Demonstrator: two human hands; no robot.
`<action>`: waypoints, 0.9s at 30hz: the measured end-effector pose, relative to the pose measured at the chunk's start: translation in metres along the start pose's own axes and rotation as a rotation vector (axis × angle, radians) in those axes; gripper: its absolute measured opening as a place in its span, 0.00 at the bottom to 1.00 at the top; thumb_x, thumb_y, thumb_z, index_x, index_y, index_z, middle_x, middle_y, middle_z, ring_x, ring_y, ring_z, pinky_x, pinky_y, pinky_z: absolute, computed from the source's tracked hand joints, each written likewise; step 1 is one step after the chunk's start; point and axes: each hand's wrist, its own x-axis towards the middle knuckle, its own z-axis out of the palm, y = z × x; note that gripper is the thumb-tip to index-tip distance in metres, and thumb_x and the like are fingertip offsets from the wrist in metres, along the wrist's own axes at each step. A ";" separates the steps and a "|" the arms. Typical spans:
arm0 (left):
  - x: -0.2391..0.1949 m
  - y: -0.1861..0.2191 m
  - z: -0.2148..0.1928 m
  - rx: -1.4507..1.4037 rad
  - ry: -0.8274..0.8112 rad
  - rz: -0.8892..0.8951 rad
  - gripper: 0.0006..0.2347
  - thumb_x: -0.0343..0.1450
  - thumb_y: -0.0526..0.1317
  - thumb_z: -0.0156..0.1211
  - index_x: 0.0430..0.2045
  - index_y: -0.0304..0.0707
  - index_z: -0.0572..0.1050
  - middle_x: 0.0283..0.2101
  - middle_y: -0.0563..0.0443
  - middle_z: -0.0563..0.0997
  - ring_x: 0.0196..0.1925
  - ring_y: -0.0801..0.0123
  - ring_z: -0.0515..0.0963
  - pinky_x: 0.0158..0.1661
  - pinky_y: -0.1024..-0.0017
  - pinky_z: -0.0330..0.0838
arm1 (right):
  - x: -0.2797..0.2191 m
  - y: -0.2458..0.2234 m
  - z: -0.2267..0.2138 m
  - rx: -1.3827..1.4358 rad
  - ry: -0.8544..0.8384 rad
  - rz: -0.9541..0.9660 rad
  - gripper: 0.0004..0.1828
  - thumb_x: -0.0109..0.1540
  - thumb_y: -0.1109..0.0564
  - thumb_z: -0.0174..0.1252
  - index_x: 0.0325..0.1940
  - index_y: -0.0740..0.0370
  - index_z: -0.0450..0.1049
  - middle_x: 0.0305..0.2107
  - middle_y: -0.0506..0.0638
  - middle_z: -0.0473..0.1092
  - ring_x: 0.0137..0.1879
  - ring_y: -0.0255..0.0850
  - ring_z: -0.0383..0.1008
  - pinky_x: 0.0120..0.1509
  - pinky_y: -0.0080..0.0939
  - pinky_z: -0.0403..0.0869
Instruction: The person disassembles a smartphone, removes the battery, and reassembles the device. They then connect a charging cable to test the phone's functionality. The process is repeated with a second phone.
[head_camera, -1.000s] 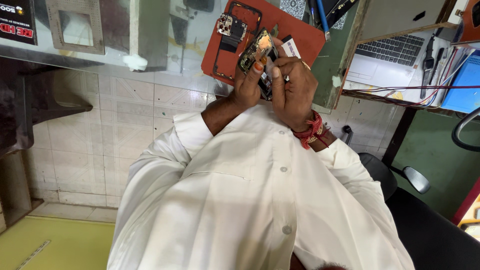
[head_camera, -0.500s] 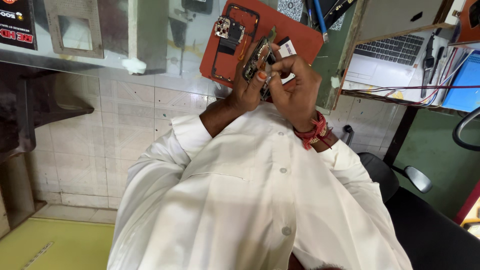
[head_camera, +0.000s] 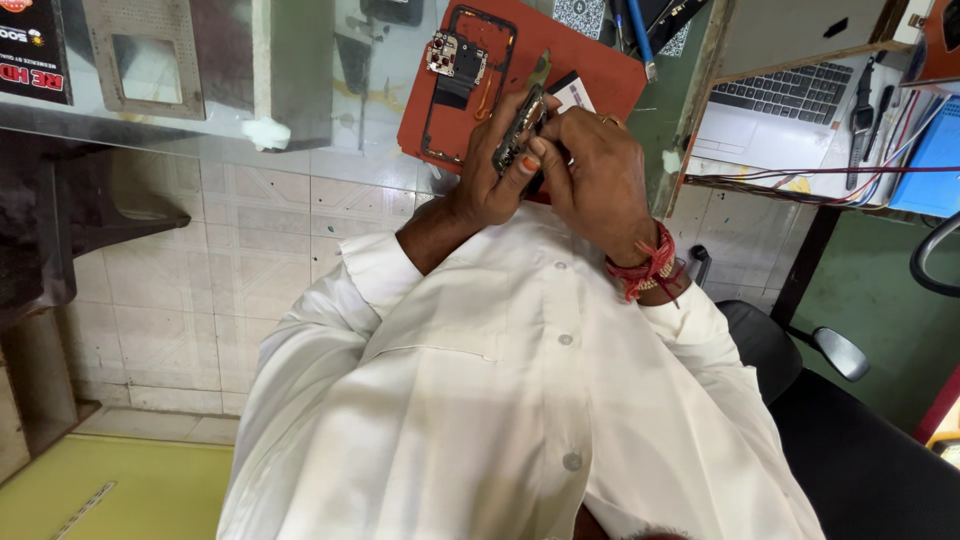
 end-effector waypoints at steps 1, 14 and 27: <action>-0.001 0.000 0.000 -0.003 0.007 -0.027 0.31 0.79 0.62 0.46 0.61 0.26 0.63 0.40 0.46 0.78 0.40 0.65 0.80 0.46 0.68 0.74 | -0.001 0.000 0.000 -0.016 0.003 -0.002 0.06 0.68 0.62 0.62 0.38 0.65 0.72 0.30 0.55 0.71 0.35 0.52 0.73 0.45 0.50 0.67; -0.014 -0.008 0.008 -0.136 0.037 -0.003 0.27 0.82 0.57 0.41 0.59 0.24 0.67 0.57 0.38 0.72 0.55 0.61 0.76 0.56 0.67 0.71 | -0.018 0.017 0.018 0.245 0.062 0.025 0.08 0.65 0.64 0.58 0.33 0.65 0.66 0.26 0.54 0.65 0.32 0.47 0.64 0.46 0.47 0.63; -0.019 -0.003 0.013 -0.248 0.070 -0.038 0.22 0.83 0.51 0.45 0.56 0.24 0.69 0.52 0.40 0.77 0.55 0.62 0.77 0.60 0.69 0.69 | -0.023 0.039 0.016 0.201 0.040 -0.335 0.09 0.62 0.65 0.60 0.32 0.65 0.66 0.29 0.55 0.69 0.38 0.50 0.71 0.55 0.52 0.67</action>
